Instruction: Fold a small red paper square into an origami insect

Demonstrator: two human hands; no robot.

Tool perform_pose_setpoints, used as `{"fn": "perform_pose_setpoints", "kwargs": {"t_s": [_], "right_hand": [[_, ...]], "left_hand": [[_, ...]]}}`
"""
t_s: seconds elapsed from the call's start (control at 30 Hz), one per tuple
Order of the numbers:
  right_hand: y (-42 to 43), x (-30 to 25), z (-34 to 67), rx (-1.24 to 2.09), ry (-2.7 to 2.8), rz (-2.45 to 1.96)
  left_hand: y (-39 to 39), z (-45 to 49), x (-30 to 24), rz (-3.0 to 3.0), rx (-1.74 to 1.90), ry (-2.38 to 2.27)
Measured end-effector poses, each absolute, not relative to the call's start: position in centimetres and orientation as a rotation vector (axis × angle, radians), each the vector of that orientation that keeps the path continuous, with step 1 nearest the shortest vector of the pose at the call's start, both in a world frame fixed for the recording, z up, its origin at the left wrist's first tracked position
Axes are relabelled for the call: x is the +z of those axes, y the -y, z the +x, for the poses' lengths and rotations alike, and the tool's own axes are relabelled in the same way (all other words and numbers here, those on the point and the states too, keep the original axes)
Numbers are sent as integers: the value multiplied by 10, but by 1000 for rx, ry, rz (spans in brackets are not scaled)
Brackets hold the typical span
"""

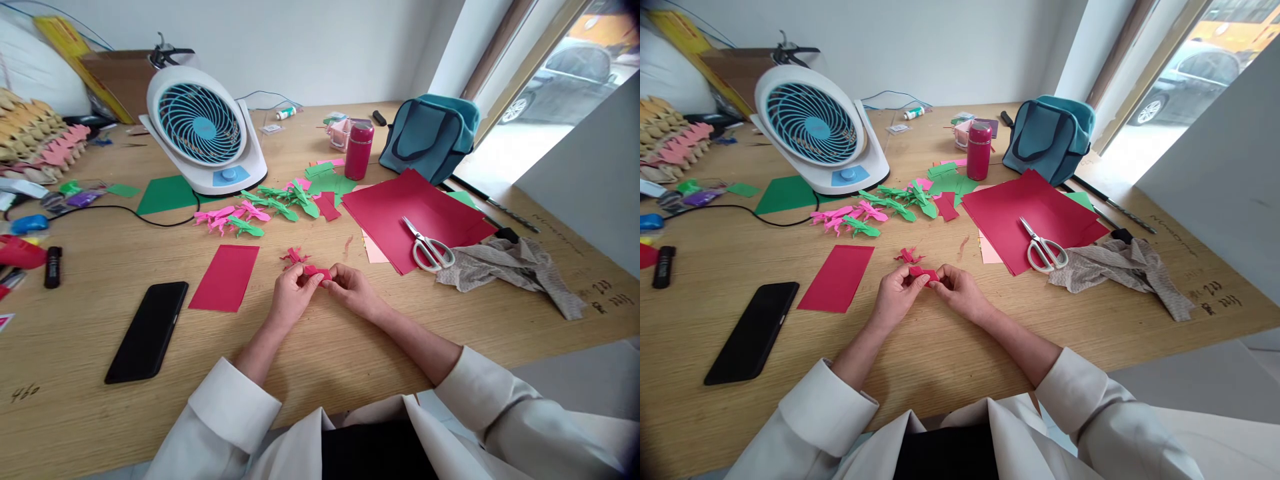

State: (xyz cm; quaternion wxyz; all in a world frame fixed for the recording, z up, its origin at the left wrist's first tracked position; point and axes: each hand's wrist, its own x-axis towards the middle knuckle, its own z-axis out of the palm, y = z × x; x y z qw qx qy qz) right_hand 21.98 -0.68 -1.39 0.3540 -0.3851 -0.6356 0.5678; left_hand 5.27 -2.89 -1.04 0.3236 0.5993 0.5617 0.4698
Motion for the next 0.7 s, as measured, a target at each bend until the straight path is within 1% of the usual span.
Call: {"fn": "perform_pose_setpoints", "kwargs": {"t_s": [0.7], "right_hand": [[7, -12, 220, 1459, 1644, -992]], "left_hand": [[28, 53, -10, 1477, 1277, -1389]]}}
